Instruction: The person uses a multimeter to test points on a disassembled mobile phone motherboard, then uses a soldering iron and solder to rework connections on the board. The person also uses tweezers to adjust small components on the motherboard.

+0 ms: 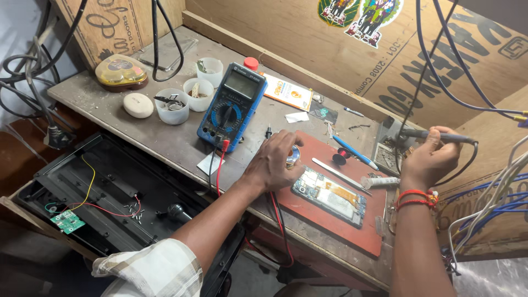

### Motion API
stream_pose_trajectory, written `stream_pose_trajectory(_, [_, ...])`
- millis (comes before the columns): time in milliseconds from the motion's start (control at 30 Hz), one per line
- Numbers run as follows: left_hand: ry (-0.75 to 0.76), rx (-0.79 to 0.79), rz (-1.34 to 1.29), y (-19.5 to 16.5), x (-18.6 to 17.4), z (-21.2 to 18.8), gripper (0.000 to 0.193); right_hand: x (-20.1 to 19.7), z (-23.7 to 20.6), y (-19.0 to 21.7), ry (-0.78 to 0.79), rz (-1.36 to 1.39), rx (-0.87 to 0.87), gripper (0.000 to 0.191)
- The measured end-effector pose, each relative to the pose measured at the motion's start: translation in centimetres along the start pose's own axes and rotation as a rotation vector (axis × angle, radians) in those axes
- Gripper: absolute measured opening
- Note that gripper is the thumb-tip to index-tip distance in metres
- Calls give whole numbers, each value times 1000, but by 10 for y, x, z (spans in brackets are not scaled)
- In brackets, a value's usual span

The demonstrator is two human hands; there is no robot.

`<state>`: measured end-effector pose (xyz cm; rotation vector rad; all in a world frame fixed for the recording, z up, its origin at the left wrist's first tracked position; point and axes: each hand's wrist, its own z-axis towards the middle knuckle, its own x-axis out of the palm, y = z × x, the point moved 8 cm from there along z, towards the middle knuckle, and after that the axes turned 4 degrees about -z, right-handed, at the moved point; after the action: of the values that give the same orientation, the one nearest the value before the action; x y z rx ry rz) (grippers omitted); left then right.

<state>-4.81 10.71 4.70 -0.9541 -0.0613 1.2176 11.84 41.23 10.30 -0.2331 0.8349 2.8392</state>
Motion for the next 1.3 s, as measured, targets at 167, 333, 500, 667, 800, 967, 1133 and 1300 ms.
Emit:
stream_pose_trajectory(167, [4, -5, -8, 2, 1, -1, 35, 3, -11, -3, 37, 76, 31, 6])
stream_pose_trajectory(333, [-4, 7, -8, 1, 0, 0, 37, 11, -13, -12, 89, 81, 213, 5])
stream_pose_trajectory(500, [1, 0, -2, 0, 0, -1, 36, 17, -8, -7, 110, 202, 181, 21])
stream_pose_trajectory(667, [11, -19, -12, 1, 1, -2, 36, 26, -23, -31, 62, 578, 585, 28])
stream_pose_trajectory(800, [16, -23, 8, 0, 2, -2, 36, 22, -32, -35, -57, 612, 659, 26])
stream_pose_trajectory(967, [4, -7, 0, -3, 0, 0, 36, 18, -44, -6, 2, 715, 637, 21])
stream_pose_trajectory(1133, [2, -8, -16, -1, 0, 0, 38, -18, -77, 75, 156, 811, 483, 20])
stream_pose_trajectory(1300, [-9, -6, 6, 1, -1, -4, 35, -6, -87, 126, 630, 117, 84, 16])
